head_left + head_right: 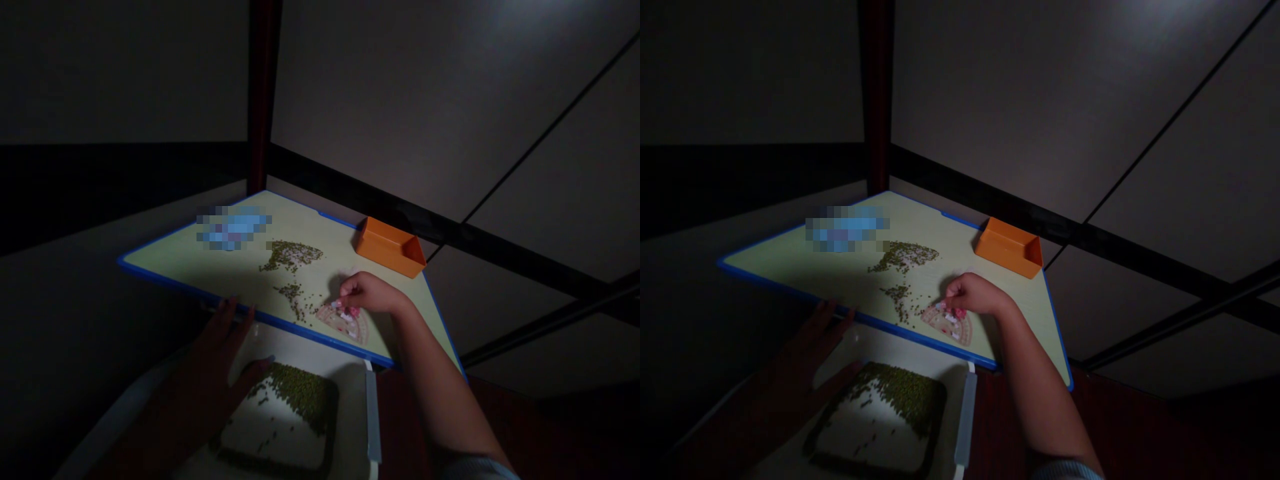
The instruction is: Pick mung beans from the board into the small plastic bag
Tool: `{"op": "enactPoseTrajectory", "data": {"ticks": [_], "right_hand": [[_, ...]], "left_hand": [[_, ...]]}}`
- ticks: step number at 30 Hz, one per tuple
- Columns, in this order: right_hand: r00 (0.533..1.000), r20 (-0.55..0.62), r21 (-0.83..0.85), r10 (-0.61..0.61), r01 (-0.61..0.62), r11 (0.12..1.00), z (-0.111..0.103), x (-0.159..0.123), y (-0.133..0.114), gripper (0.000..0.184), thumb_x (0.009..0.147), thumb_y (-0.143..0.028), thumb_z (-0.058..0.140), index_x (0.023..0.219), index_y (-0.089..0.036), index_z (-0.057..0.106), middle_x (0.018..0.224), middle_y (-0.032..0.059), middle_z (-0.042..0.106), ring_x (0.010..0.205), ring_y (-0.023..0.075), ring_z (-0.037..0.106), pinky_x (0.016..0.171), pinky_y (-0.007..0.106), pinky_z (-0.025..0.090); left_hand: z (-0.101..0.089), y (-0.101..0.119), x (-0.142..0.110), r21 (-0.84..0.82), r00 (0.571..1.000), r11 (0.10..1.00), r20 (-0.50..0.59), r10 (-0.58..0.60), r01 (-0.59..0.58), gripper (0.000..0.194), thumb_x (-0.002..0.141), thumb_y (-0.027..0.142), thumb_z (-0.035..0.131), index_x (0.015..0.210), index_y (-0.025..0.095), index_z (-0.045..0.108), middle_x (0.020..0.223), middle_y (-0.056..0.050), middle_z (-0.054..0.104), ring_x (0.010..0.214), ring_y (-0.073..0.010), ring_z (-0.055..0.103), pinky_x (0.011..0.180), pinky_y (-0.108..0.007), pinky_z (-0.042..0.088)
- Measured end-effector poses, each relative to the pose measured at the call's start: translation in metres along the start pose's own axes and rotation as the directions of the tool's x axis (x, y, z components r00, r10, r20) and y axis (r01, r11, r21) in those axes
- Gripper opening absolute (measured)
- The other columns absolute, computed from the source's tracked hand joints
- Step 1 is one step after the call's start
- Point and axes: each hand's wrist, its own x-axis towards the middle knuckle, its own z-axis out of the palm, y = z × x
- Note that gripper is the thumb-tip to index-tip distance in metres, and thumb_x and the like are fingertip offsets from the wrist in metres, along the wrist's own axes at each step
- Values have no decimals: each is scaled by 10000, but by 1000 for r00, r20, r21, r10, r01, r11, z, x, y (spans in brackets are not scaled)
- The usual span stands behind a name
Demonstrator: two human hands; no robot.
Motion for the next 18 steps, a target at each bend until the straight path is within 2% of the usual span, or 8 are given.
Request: {"op": "enactPoseTrajectory", "data": {"ticks": [4,9,18], "right_hand": [[999,-14,-6,45,-45,999,0,0,-1,189,810,-261,629,660,-145,631,545,-17,615,498,98,539,550,233,414],[992,-98,-76,76,-84,994,-4,-3,-1,164,793,-219,620,646,-146,630,535,-17,618,489,97,538,542,226,396],[987,-158,-78,16,-29,997,1,3,0,208,818,-248,618,636,-150,598,533,-27,585,497,83,497,547,217,373]], "left_hand": [[4,-3,-2,-7,1000,1000,-23,19,-19,758,842,654,430,1484,270,309,1652,-53,96,1495,-337,146,1166,-524,270],[1,-1,0,-4,1000,1000,0,2,-2,757,840,648,434,1478,257,324,1651,-68,104,1491,-337,166,1166,-520,268],[-2,1,1,-7,1000,1000,28,-10,10,792,824,668,446,1477,236,325,1648,-93,101,1493,-346,143,1161,-538,270]]}}
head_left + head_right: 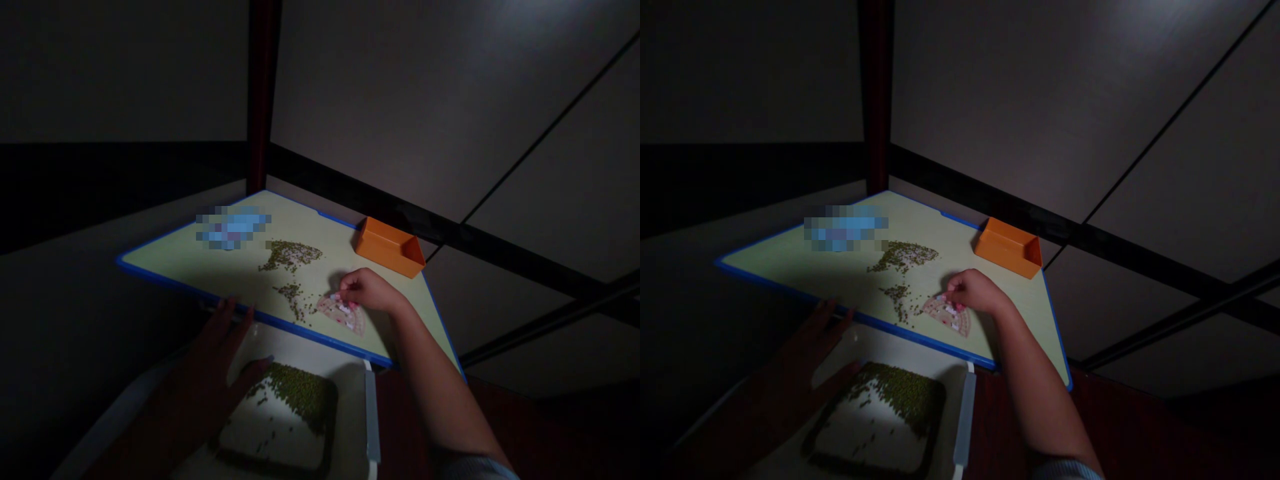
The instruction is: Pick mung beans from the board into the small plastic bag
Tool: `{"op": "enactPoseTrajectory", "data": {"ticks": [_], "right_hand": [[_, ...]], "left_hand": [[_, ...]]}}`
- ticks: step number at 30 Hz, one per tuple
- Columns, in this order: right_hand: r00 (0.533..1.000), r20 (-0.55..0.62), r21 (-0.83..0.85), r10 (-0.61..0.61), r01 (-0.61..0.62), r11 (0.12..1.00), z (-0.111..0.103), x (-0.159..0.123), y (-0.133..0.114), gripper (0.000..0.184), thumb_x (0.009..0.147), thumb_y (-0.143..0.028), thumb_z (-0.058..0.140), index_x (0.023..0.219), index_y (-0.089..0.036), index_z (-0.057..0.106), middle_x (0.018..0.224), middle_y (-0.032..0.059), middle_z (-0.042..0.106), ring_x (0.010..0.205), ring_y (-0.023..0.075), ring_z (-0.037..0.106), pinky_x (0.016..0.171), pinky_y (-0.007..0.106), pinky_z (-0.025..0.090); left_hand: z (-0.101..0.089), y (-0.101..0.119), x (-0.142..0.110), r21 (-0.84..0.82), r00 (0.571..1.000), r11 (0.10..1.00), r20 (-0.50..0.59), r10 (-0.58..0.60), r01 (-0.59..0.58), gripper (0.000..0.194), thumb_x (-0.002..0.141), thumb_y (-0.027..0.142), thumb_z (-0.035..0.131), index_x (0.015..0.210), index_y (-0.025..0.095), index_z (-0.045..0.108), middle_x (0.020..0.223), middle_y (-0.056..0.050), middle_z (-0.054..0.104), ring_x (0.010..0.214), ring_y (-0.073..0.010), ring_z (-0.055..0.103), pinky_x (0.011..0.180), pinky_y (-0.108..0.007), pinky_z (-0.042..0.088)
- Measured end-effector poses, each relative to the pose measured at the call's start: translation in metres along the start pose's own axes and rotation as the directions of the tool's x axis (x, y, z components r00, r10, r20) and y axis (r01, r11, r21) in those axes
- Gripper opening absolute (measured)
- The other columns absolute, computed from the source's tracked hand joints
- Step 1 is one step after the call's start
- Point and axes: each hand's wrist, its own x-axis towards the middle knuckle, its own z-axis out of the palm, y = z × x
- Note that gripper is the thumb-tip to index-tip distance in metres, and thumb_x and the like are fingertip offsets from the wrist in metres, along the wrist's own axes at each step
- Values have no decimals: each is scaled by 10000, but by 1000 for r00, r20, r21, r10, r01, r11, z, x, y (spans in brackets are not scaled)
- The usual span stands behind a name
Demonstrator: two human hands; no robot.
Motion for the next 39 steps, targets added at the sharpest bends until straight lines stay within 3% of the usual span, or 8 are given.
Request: {"op": "enactPoseTrajectory", "data": {"ticks": [8,19,28,34,39], "right_hand": [[994,64,128,-84,75,989,1,0,0,229,811,-310,653,662,-143,605,546,-23,579,529,99,506,559,230,370],[979,177,95,-96,81,992,-3,-2,1,213,814,-304,647,691,-130,655,562,-20,596,519,88,488,557,226,368],[997,16,21,-78,77,997,5,3,1,239,838,-264,616,636,-141,582,548,-25,567,516,80,473,547,221,351],[988,4,23,-153,153,988,9,6,3,252,827,-322,649,663,-133,616,552,-32,557,527,80,461,550,225,343],[988,51,59,-148,145,988,7,3,1,237,817,-314,662,669,-131,630,547,-32,561,525,81,472,549,224,351]], "left_hand": [[2,-1,0,0,1000,1000,-20,15,-15,785,825,661,455,1472,231,337,1649,-84,101,1493,-344,147,1174,-519,256],[1,-1,1,1,1000,1000,0,14,-14,806,824,688,425,1472,218,336,1648,-105,96,1493,-352,140,1167,-534,257],[3,-3,0,11,1000,1000,-15,18,-17,774,834,651,455,1486,259,309,1654,-61,62,1489,-358,154,1165,-524,268],[2,-2,0,13,1000,1000,-13,24,-24,781,837,661,440,1487,250,306,1651,-77,86,1490,-351,155,1161,-527,278],[1,0,1,9,1000,1000,-10,9,-9,810,821,694,422,1475,226,334,1649,-89,96,1489,-355,155,1162,-526,277]]}}
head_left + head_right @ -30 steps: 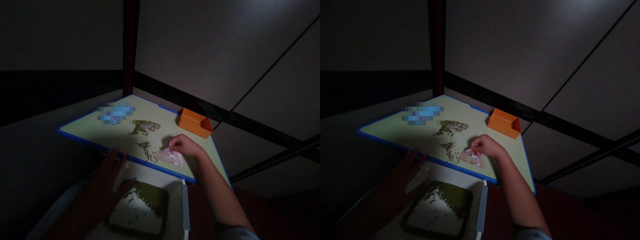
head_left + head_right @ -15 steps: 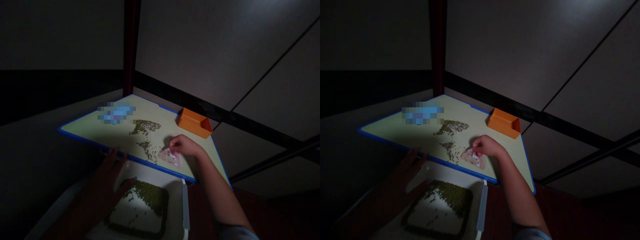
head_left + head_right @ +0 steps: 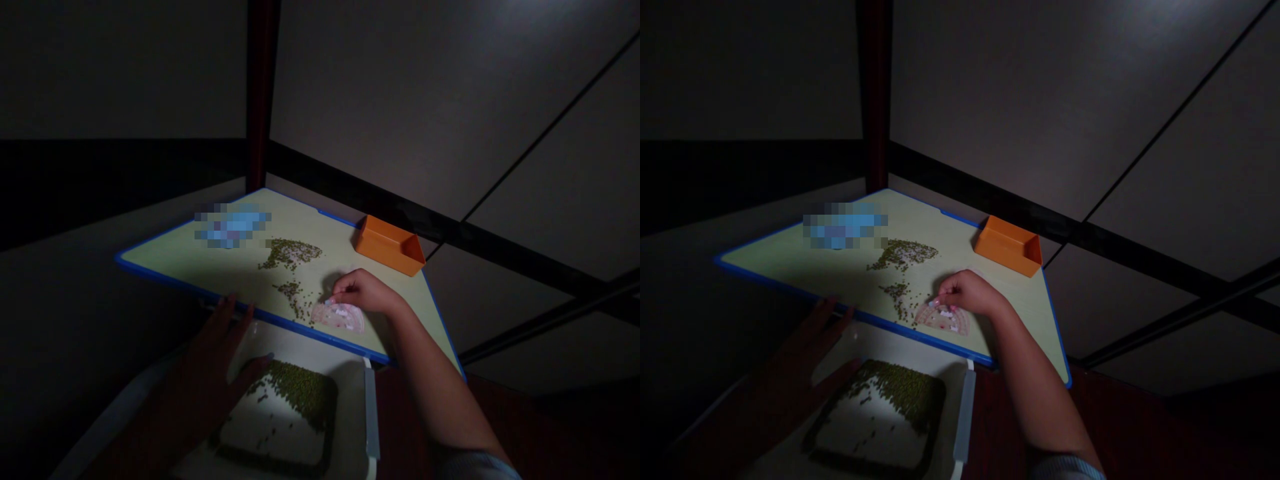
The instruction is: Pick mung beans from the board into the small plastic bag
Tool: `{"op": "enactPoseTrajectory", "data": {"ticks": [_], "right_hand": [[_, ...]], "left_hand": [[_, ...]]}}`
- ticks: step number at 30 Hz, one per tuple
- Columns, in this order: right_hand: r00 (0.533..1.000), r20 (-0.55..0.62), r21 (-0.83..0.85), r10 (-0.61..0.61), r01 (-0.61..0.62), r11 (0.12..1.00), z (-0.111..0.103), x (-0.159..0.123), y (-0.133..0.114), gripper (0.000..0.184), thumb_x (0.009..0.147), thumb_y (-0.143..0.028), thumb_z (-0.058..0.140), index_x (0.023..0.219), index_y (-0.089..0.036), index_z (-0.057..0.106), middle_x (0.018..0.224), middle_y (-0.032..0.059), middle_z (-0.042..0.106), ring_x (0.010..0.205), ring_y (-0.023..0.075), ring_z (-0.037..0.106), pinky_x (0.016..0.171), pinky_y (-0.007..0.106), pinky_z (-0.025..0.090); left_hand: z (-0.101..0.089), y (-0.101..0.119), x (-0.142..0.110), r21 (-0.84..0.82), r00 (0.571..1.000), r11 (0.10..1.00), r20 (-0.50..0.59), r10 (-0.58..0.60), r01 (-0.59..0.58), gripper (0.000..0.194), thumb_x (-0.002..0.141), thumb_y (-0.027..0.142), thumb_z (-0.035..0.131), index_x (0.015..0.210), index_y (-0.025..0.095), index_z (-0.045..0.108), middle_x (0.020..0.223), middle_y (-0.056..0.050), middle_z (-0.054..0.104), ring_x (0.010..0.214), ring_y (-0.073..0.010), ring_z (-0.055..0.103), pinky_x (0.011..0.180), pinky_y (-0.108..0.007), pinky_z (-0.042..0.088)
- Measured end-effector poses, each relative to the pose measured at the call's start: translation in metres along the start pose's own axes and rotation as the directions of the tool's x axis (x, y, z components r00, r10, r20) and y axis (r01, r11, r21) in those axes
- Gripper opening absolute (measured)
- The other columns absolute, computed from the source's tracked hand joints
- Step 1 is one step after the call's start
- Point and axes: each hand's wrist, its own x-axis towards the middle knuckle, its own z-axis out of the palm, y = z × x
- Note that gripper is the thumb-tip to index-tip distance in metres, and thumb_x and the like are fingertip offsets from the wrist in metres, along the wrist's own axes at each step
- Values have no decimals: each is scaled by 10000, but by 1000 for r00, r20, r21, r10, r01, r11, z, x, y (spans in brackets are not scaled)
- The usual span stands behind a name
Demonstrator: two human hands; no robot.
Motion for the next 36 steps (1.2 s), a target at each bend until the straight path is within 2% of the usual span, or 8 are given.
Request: {"op": "enactPoseTrajectory", "data": {"ticks": [5,13,18,24,29,36], "right_hand": [[999,36,25,25,-26,999,-2,-2,-1,229,815,-322,670,694,-129,649,549,-30,575,522,84,483,560,229,369],[999,45,10,-22,22,1000,2,1,5,258,822,-360,668,687,-142,646,577,-28,592,552,89,505,566,228,369],[997,72,15,-25,24,1000,1,-1,2,265,824,-366,668,685,-142,642,561,-41,562,544,83,483,562,230,356],[995,90,33,-31,28,999,1,-1,-1,289,823,-381,668,674,-137,630,550,-46,538,534,80,469,556,228,343],[996,80,50,-42,38,998,1,-1,1,307,821,-396,669,666,-137,616,555,-36,555,540,89,484,559,229,345],[1000,18,35,22,-23,999,0,-3,-6,236,836,-299,640,667,-135,615,547,-27,560,512,88,476,543,229,349]], "left_hand": [[0,0,0,-4,1000,1000,-10,3,-3,785,830,681,417,1473,236,337,1648,-87,112,1489,-348,162,1158,-532,280],[4,-3,-2,-7,1000,1000,-17,11,-11,776,834,665,429,1481,251,318,1651,-76,91,1488,-352,170,1157,-539,276],[3,-3,-2,-3,1000,1000,-23,12,-12,770,842,653,433,1486,251,303,1655,-69,50,1496,-341,141,1168,-531,257],[2,-2,-2,2,1000,1000,-23,11,-11,769,833,653,454,1478,255,324,1652,-66,91,1495,-336,147,1165,-527,270],[2,-2,-2,4,1000,1000,-14,17,-17,751,850,622,458,1490,265,294,1653,-57,56,1498,-332,132,1173,-523,262],[0,-3,-1,-16,1000,1000,-12,16,-16,775,834,646,454,1488,260,300,1650,-72,80,1485,-363,168,1156,-554,279]]}}
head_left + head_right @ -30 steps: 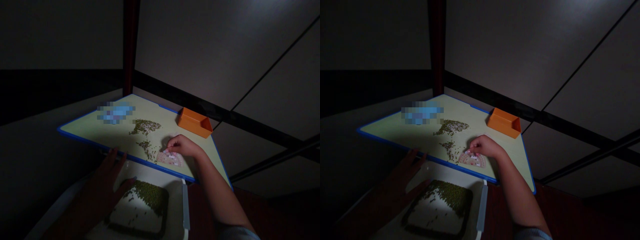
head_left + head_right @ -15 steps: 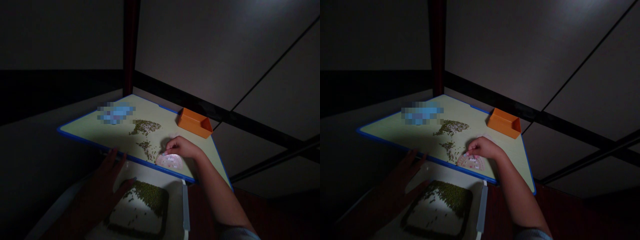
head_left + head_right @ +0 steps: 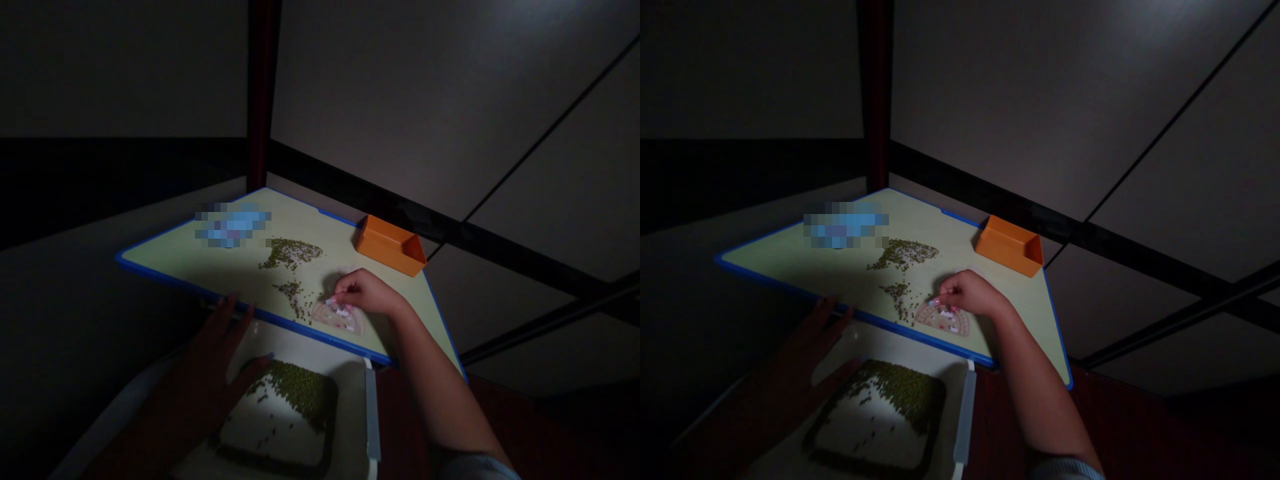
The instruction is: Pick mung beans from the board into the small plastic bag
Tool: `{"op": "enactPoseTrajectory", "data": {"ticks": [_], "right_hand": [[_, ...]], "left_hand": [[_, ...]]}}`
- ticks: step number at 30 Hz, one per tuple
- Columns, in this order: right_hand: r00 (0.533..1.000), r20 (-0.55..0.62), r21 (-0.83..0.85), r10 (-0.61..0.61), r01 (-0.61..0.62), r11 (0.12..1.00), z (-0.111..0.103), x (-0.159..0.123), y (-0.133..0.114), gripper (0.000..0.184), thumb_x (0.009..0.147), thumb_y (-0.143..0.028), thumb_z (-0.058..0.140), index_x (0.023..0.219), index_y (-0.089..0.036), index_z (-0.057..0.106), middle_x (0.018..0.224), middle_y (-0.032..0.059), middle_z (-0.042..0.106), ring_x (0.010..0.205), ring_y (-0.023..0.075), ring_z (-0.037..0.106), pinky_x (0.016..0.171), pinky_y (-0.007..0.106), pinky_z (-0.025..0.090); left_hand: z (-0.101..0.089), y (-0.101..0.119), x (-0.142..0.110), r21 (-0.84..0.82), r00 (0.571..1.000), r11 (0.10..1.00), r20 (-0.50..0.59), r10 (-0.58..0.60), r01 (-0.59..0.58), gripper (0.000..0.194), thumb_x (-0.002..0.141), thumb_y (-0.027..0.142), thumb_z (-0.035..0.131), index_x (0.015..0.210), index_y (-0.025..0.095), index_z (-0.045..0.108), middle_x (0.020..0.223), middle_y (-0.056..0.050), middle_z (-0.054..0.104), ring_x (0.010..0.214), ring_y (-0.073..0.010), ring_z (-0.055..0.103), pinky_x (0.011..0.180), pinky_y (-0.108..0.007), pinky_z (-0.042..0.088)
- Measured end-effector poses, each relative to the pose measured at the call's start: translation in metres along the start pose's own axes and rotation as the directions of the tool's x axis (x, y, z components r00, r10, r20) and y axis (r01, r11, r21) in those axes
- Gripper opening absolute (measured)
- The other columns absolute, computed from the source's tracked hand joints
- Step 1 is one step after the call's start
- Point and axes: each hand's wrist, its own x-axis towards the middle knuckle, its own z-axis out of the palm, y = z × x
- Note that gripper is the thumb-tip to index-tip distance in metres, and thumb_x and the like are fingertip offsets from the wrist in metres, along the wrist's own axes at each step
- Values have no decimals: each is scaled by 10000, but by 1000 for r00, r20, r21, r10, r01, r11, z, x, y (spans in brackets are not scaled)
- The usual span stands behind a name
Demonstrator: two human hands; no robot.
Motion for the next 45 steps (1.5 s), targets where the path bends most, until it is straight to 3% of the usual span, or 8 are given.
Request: {"op": "enactPoseTrajectory", "data": {"ticks": [12,21,31,45], "right_hand": [[999,43,11,-23,23,1000,4,3,2,270,837,-358,659,680,-141,622,537,-45,547,512,80,472,540,226,347],[998,56,16,-43,42,999,4,2,-1,306,829,-396,661,657,-147,609,532,-46,546,510,79,461,536,224,341],[1000,-2,-2,-26,26,1000,6,3,-4,258,848,-324,647,667,-145,601,545,-43,544,512,78,459,542,224,347],[999,-21,-33,-35,34,999,8,3,-6,351,832,-441,671,650,-150,598,538,-42,541,512,80,451,548,231,338]], "left_hand": [[-3,4,2,4,999,1000,34,-29,28,816,820,700,410,1469,210,343,1645,-110,103,1491,-357,140,1161,-546,265],[1,2,-1,22,1000,1000,-9,-6,6,775,838,661,432,1481,245,314,1650,-86,93,1493,-342,145,1165,-534,267],[-1,2,1,32,1000,999,7,7,-7,791,831,665,435,1481,230,317,1646,-95,112,1488,-349,164,1159,-525,284],[-8,8,4,10,998,999,57,-41,41,847,808,731,379,1455,184,368,1636,-142,132,1491,-353,138,1159,-558,258]]}}
